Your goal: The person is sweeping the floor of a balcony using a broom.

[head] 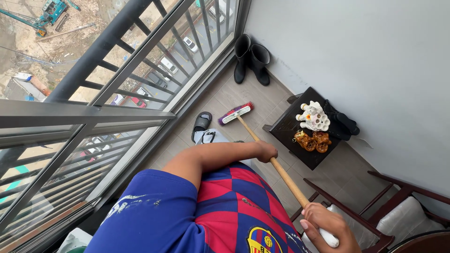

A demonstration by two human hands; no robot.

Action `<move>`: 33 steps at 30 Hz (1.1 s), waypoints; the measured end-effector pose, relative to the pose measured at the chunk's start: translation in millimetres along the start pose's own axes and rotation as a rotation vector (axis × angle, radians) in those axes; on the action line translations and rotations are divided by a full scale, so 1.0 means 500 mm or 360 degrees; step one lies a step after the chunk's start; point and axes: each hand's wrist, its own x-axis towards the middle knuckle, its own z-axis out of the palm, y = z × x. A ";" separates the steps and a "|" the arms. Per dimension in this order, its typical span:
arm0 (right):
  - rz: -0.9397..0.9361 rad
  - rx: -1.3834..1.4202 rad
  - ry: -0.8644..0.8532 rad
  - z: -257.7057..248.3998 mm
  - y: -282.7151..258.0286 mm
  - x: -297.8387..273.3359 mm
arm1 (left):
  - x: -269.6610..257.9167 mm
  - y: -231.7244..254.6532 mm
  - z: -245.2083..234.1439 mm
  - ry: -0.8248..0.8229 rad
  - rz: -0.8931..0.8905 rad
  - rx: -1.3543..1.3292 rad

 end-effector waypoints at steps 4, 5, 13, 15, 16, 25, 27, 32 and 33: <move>-0.0058 0.0016 0.0006 -0.002 -0.003 0.006 | -0.021 -0.010 -0.005 0.0080 -0.0009 -0.0029; -0.0144 0.0046 0.0028 -0.002 -0.008 0.010 | -0.035 -0.014 -0.012 0.0124 -0.0035 -0.0068; -0.0475 0.0209 0.0213 0.040 -0.018 0.083 | -0.128 -0.096 -0.046 0.0343 -0.0259 -0.0176; -0.0378 0.0266 0.0301 0.055 -0.039 0.107 | -0.116 -0.145 -0.028 0.0403 -0.0344 -0.0205; -0.0374 0.0268 0.0315 0.062 -0.024 0.109 | -0.112 -0.152 -0.031 0.0394 -0.0335 -0.0197; -0.0070 0.0287 0.0197 0.067 0.037 -0.009 | -0.035 -0.067 0.031 -0.0106 -0.0243 0.0041; 0.0052 0.0214 0.0154 0.061 0.014 -0.034 | -0.023 -0.031 0.044 -0.0128 -0.0077 0.0021; 0.0040 0.0188 0.0256 0.063 -0.020 -0.052 | -0.033 0.010 0.018 -0.0168 0.0071 -0.0014; 0.0031 0.0179 0.0294 0.065 -0.025 -0.052 | -0.039 0.012 0.005 -0.0164 0.0091 -0.0019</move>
